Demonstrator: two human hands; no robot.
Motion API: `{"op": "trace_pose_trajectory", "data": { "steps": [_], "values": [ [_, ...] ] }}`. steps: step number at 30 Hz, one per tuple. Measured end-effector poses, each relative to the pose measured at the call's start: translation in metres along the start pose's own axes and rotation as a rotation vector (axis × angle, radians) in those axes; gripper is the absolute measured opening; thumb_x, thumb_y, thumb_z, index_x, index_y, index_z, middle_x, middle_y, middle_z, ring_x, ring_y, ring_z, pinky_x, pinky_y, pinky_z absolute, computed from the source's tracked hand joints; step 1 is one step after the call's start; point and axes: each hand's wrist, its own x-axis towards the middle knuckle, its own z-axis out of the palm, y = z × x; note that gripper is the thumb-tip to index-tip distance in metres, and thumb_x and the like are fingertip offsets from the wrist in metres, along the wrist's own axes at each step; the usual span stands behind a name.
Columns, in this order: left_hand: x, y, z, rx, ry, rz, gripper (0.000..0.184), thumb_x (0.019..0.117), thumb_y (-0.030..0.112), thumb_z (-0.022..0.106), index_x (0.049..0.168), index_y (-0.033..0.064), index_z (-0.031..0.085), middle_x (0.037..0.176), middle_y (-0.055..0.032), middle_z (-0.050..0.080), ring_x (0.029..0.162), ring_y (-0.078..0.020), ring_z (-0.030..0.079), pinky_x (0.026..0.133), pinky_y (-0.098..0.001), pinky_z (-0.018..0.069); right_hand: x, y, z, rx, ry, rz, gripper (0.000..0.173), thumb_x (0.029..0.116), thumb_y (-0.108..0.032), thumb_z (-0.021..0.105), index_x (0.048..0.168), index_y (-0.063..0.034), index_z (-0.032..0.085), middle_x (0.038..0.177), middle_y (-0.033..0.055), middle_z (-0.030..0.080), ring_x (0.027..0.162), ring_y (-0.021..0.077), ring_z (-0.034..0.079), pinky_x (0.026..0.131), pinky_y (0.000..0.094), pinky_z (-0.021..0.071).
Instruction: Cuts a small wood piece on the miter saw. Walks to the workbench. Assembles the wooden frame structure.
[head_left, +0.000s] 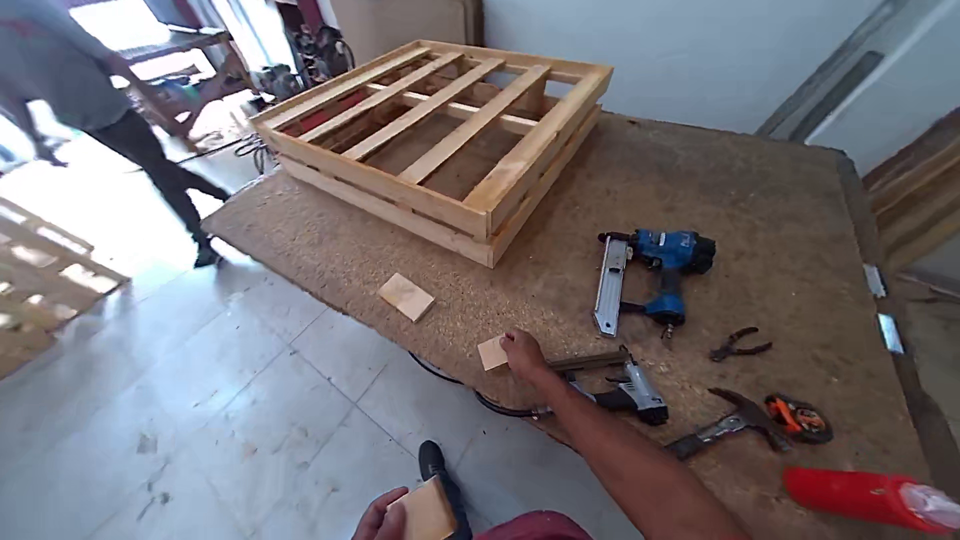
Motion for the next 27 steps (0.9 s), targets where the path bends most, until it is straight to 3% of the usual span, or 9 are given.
{"op": "trace_pose_trajectory", "data": {
  "steps": [3, 5, 8, 10, 14, 17, 21, 24, 27],
  "values": [
    [0.087, 0.052, 0.008, 0.151, 0.017, -0.121, 0.012, 0.1013, 0.004, 0.055, 0.11, -0.0017, 0.059, 0.089, -0.016, 0.073, 0.076, -0.0257, 0.073, 0.069, -0.0448, 0.0641, 0.003, -0.018, 0.007, -0.187, 0.143, 0.085, 0.041, 0.1007, -0.024, 0.06, 0.136, -0.0032, 0.061, 0.126, 0.0228, 0.066, 0.117, 0.0402, 0.065, 0.098, 0.0608, 0.0525],
    [0.142, 0.082, 0.03, 0.248, -0.018, -0.137, 0.011, 0.0959, -0.001, 0.062, 0.105, -0.0042, 0.057, 0.085, -0.0181, 0.072, 0.072, -0.0267, 0.073, 0.066, -0.044, 0.064, -0.024, -0.052, 0.002, -0.212, 0.119, 0.016, 0.061, 0.0944, -0.035, 0.07, 0.145, -0.0033, 0.055, 0.143, 0.0222, 0.055, 0.133, 0.0393, 0.054, 0.11, 0.0581, 0.0458],
    [0.216, 0.11, 0.074, 0.383, -0.177, -0.128, 0.022, 0.089, -0.001, 0.07, 0.104, -0.0064, 0.055, 0.095, -0.0216, 0.071, 0.08, -0.0303, 0.072, 0.071, -0.0463, 0.0634, -0.064, -0.109, 0.009, -0.044, -0.135, -0.124, 0.094, 0.0821, -0.056, 0.08, 0.154, -0.0069, 0.045, 0.15, 0.0169, 0.052, 0.138, 0.0309, 0.051, 0.115, 0.052, 0.0444],
    [0.252, 0.116, 0.116, 0.47, -0.278, -0.097, 0.021, 0.0868, -0.001, 0.072, 0.099, -0.0062, 0.056, 0.101, -0.0212, 0.072, 0.083, -0.0294, 0.073, 0.073, -0.0453, 0.0629, -0.06, -0.132, 0.015, 0.043, -0.109, -0.08, 0.108, 0.0754, -0.056, 0.085, 0.156, -0.0017, 0.038, 0.15, 0.0201, 0.051, 0.137, 0.0308, 0.053, 0.114, 0.0503, 0.045],
    [0.298, 0.11, 0.189, 0.619, -0.409, 0.035, 0.021, 0.0797, 0.0, 0.081, 0.09, 0.0008, 0.064, 0.111, -0.0133, 0.074, 0.088, -0.0249, 0.074, 0.074, -0.043, 0.0635, -0.006, -0.14, -0.013, 0.063, 0.121, 0.051, 0.094, 0.0774, -0.044, 0.087, 0.149, 0.0006, 0.044, 0.139, 0.0218, 0.056, 0.124, 0.0338, 0.06, 0.102, 0.053, 0.053],
    [0.325, 0.115, 0.223, 0.695, -0.555, 0.169, 0.013, 0.0837, 0.004, 0.081, 0.081, 0.0047, 0.068, 0.118, -0.0096, 0.073, 0.096, -0.0209, 0.074, 0.081, -0.0406, 0.0638, 0.039, -0.126, -0.048, 0.091, 0.187, -0.029, 0.091, 0.0736, -0.039, 0.092, 0.149, -0.01, 0.05, 0.143, 0.0177, 0.053, 0.125, 0.0334, 0.058, 0.099, 0.0541, 0.055],
    [0.39, 0.155, 0.252, 0.891, -0.694, 0.47, 0.015, 0.0952, 0.014, 0.072, 0.105, 0.0024, 0.071, 0.127, -0.011, 0.069, 0.107, -0.0204, 0.071, 0.093, -0.0417, 0.061, 0.126, -0.101, -0.069, 0.216, 0.299, -0.121, 0.1, 0.0712, -0.035, 0.095, 0.155, -0.0125, 0.045, 0.143, 0.015, 0.059, 0.13, 0.0323, 0.058, 0.108, 0.0574, 0.0495],
    [0.447, 0.195, 0.282, 1.144, -0.683, 0.709, 0.03, 0.0984, 0.024, 0.067, 0.117, -0.0004, 0.067, 0.133, -0.0139, 0.066, 0.117, -0.0201, 0.067, 0.101, -0.0425, 0.0563, 0.181, -0.097, -0.059, 0.32, 0.374, -0.126, 0.102, 0.0702, -0.027, 0.095, 0.155, -0.0108, 0.041, 0.137, 0.016, 0.063, 0.122, 0.0306, 0.064, 0.102, 0.0543, 0.0549],
    [0.501, 0.22, 0.312, 1.46, -0.67, 0.8, 0.038, 0.0995, 0.038, 0.064, 0.121, 0.0075, 0.069, 0.142, -0.0101, 0.061, 0.129, -0.0207, 0.06, 0.109, -0.0473, 0.0491, 0.204, -0.101, -0.053, 0.364, 0.389, -0.114, 0.1, 0.0713, -0.022, 0.093, 0.155, -0.0119, 0.04, 0.132, 0.0156, 0.064, 0.11, 0.029, 0.068, 0.094, 0.0516, 0.0588]
  ]
}}
